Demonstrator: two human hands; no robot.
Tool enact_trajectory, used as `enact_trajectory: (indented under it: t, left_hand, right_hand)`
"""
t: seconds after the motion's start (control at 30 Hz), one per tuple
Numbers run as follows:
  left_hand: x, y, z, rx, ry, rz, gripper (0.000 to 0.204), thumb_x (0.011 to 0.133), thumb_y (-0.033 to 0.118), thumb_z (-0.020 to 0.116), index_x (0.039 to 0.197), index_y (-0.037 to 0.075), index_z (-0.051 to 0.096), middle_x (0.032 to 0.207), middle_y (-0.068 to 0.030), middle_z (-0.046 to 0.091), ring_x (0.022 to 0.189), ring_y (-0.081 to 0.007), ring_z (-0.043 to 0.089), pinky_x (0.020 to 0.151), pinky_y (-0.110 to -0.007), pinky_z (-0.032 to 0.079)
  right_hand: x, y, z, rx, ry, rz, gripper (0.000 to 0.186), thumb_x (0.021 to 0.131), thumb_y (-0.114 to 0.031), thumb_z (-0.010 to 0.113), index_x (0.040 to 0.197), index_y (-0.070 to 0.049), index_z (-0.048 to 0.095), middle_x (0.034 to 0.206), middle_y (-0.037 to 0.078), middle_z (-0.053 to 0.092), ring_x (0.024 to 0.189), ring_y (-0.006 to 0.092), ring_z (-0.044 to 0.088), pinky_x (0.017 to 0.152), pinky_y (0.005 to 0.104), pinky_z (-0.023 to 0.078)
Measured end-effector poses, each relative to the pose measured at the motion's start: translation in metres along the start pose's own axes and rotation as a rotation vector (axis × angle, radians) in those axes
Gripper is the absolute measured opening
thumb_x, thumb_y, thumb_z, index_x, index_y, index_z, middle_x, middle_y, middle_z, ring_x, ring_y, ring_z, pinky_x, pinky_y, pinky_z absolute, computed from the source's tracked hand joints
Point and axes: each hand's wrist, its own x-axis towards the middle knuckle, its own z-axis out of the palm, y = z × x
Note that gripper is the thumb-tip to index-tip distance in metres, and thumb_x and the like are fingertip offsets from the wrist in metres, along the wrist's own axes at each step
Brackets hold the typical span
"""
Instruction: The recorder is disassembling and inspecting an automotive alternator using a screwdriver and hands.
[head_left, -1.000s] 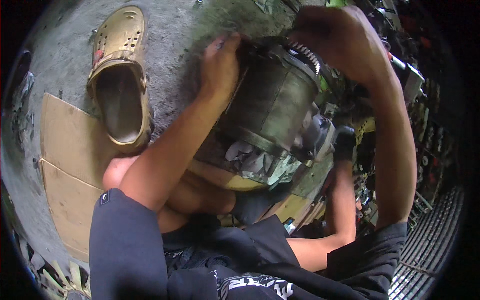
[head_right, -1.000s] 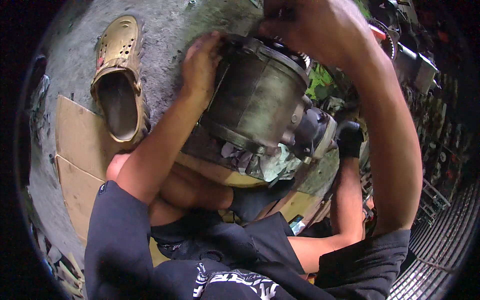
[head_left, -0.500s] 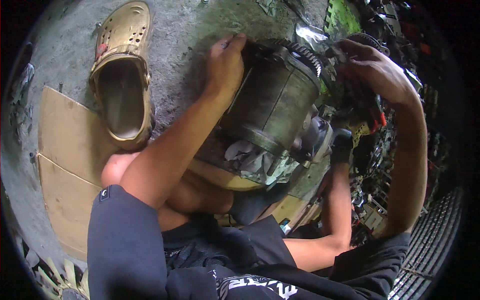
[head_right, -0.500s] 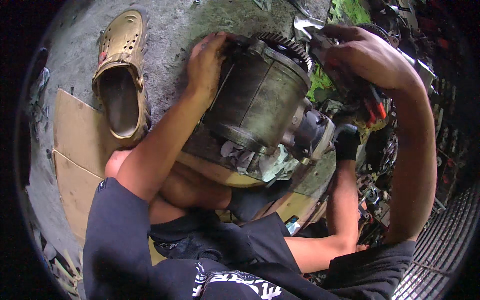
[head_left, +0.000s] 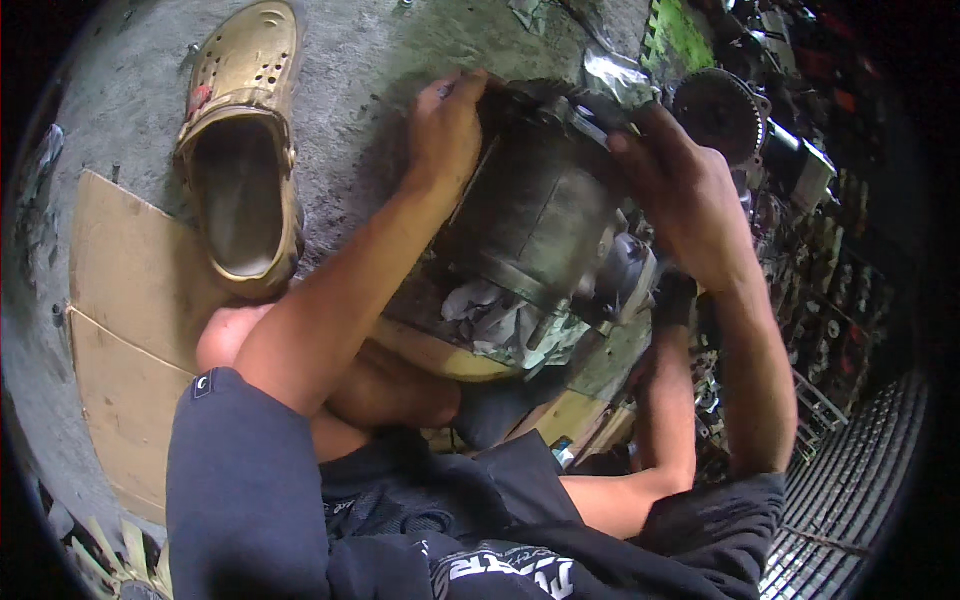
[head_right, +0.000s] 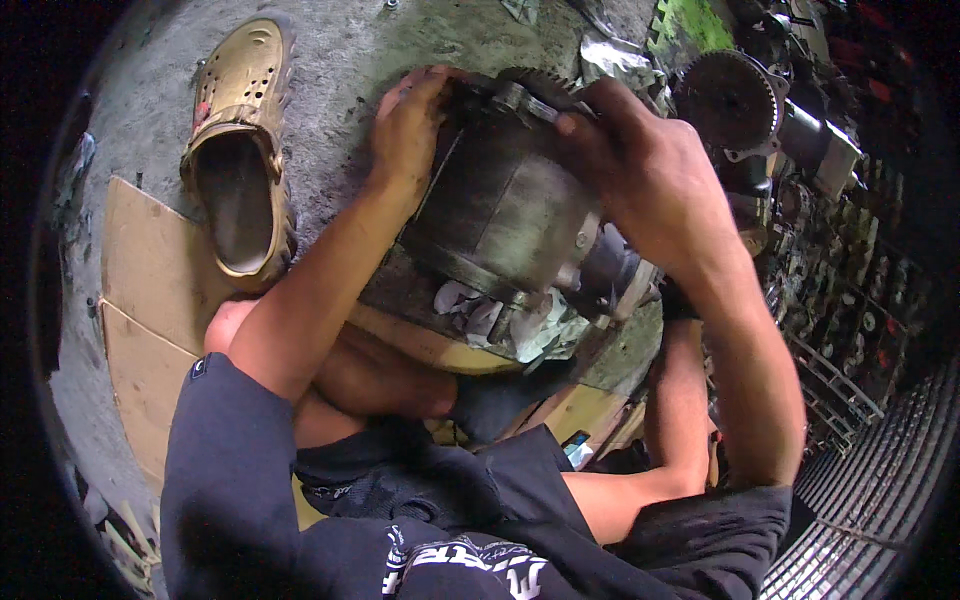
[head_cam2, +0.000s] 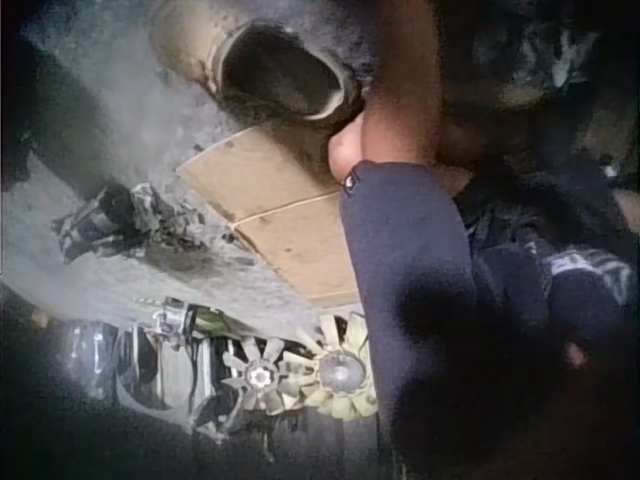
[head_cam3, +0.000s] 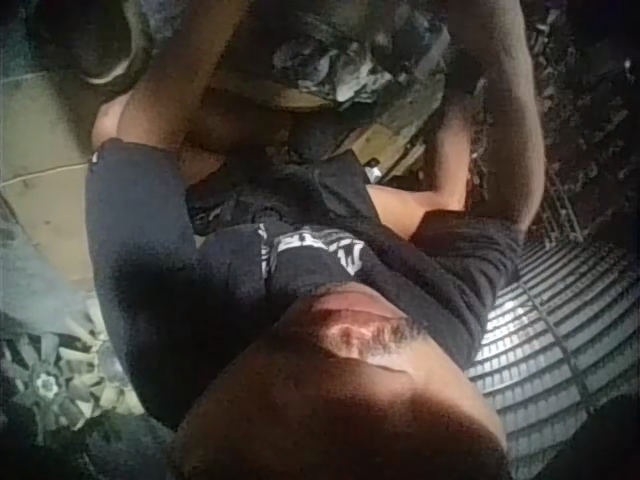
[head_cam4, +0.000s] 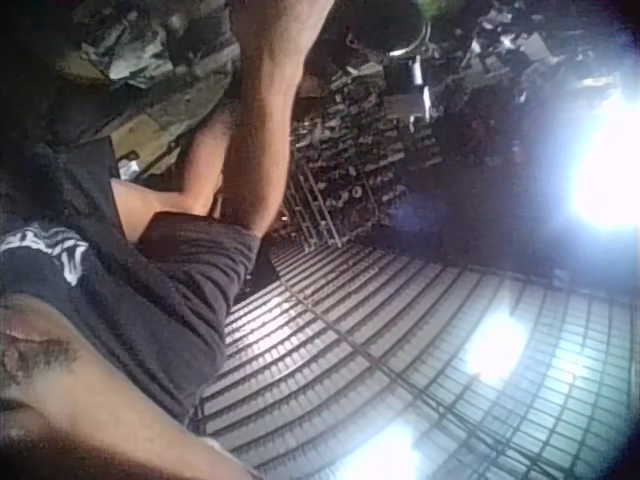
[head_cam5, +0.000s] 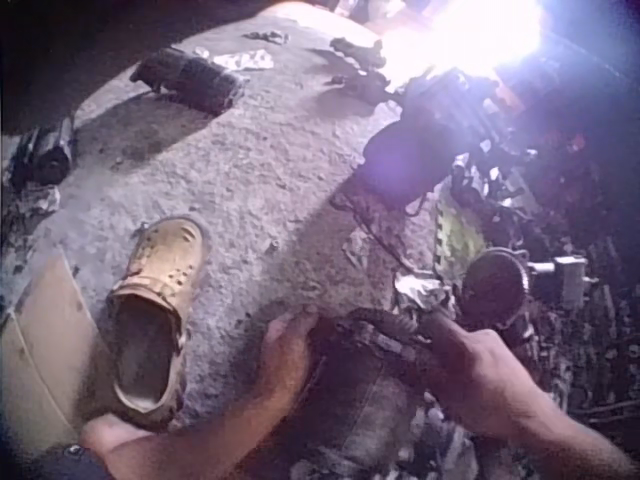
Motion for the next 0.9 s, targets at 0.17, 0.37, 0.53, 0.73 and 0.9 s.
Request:
enact_trajectory:
  t: [0.17, 0.37, 0.53, 0.73, 0.9]
  left_hand:
    - [0.001, 0.003, -0.006, -0.028, -0.065, -0.025, 0.033, 0.097, 0.034, 0.063, 0.112, 0.005, 0.068, 0.107, -0.0051, 0.07, 0.101, -0.0169, 0.063, 0.092, -0.031, 0.047]
    - [0.003, 0.002, -0.005, 0.07, -0.104, -0.029, 0.034, 0.098, 0.034, 0.06, 0.112, 0.004, 0.068, 0.106, -0.0055, 0.07, 0.101, -0.0166, 0.064, 0.092, -0.031, 0.046]
    - [0.001, 0.001, -0.004, 0.084, -0.031, 0.003, 0.032, 0.098, 0.034, 0.06, 0.11, 0.005, 0.069, 0.106, -0.0052, 0.071, 0.102, -0.0153, 0.063, 0.094, -0.03, 0.044]
    - [0.005, -0.002, -0.008, 0.014, -0.13, 0.017, 0.032, 0.098, 0.033, 0.061, 0.111, 0.004, 0.068, 0.107, -0.0057, 0.071, 0.103, -0.0171, 0.064, 0.096, -0.032, 0.045]
    - [0.006, -0.003, -0.009, 0.006, -0.119, -0.018, 0.032, 0.098, 0.032, 0.061, 0.112, 0.004, 0.068, 0.107, -0.0062, 0.07, 0.104, -0.0172, 0.064, 0.095, -0.03, 0.045]
  right_hand:
    - [0.007, 0.002, 0.014, -0.37, 0.109, -0.203, 0.037, 0.1, -0.037, 0.061, 0.09, -0.001, 0.061, 0.072, 0.025, 0.062, 0.072, 0.0481, 0.061, 0.063, 0.0526, 0.048]
    - [0.021, -0.001, 0.009, -0.596, 0.124, -0.154, 0.036, 0.101, -0.04, 0.056, 0.091, -0.006, 0.065, 0.071, 0.023, 0.064, 0.073, 0.0455, 0.064, 0.065, 0.0544, 0.049]
    - [0.019, -0.004, 0.01, -0.58, 0.01, -0.226, 0.033, 0.099, -0.039, 0.058, 0.091, -0.008, 0.067, 0.074, 0.02, 0.066, 0.075, 0.0433, 0.065, 0.066, 0.0533, 0.051]
    - [0.02, -0.011, 0.006, -0.508, 0.123, -0.373, 0.033, 0.098, -0.039, 0.06, 0.091, -0.007, 0.068, 0.074, 0.02, 0.066, 0.075, 0.0433, 0.065, 0.066, 0.0527, 0.051]
    - [0.023, -0.01, 0.006, -0.543, 0.104, -0.348, 0.033, 0.097, -0.038, 0.061, 0.09, -0.007, 0.068, 0.074, 0.02, 0.066, 0.074, 0.0429, 0.065, 0.067, 0.0523, 0.051]
